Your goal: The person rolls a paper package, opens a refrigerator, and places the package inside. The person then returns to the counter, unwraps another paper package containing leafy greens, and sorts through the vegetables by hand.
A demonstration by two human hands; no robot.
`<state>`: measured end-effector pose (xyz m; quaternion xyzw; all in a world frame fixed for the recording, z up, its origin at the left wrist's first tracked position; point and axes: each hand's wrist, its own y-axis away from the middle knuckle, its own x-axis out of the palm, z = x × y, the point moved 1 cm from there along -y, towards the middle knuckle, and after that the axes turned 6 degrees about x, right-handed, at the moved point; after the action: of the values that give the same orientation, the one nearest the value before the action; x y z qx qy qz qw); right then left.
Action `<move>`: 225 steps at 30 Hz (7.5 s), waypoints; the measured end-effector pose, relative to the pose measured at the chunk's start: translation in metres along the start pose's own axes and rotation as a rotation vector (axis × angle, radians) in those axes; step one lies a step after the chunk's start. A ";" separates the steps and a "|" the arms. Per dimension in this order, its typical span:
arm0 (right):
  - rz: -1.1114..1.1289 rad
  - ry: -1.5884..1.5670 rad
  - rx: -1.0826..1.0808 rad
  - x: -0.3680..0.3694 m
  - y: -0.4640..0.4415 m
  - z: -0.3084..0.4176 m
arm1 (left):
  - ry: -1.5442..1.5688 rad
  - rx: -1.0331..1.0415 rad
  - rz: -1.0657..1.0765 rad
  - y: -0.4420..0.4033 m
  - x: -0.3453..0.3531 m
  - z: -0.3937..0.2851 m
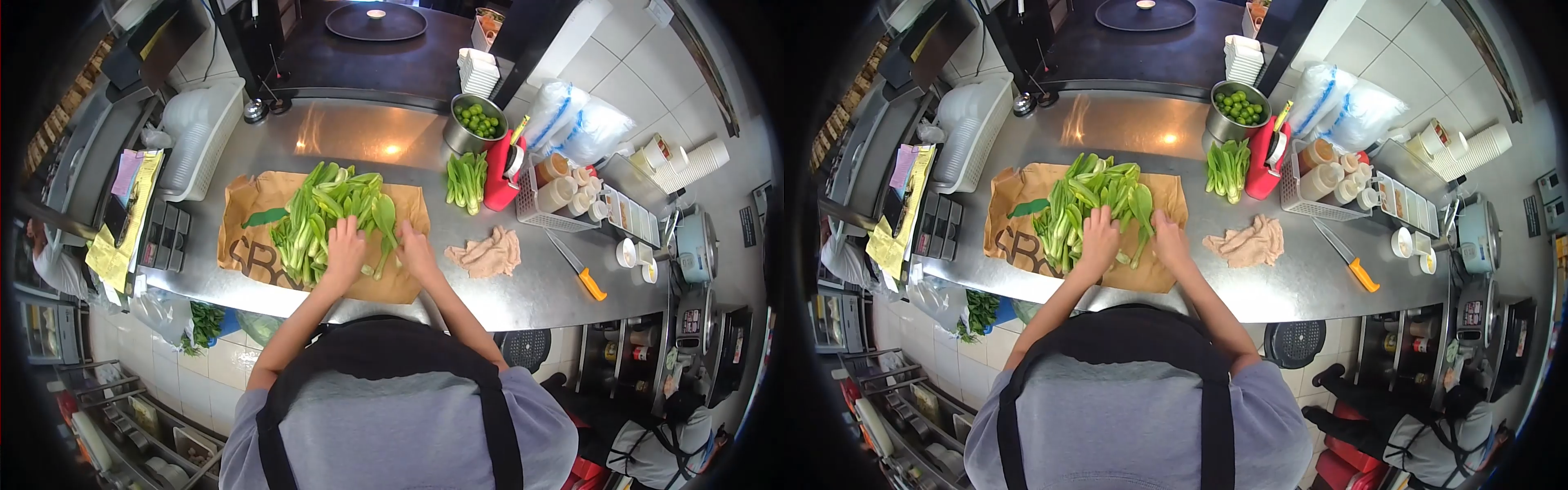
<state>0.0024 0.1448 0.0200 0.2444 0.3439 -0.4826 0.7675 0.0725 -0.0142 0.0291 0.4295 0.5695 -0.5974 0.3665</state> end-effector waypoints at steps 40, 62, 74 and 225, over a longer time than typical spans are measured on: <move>-0.159 -0.629 -0.236 -0.043 0.009 0.065 | 1.826 -0.656 -0.103 -0.002 -0.050 0.004; 0.128 -1.378 0.155 -0.017 0.011 0.067 | 1.829 -0.707 -0.371 0.002 -0.042 -0.003; 0.373 -1.542 0.186 -0.028 0.009 0.065 | 1.452 -0.478 -0.249 -0.007 -0.074 -0.007; 0.073 -1.073 -0.104 -0.070 0.000 0.087 | 1.495 -0.523 -0.184 0.002 -0.065 -0.002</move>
<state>0.0071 0.1232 0.1294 -0.0628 -0.0816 -0.4948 0.8629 0.0978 -0.0162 0.0888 0.5677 0.8195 -0.0258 -0.0746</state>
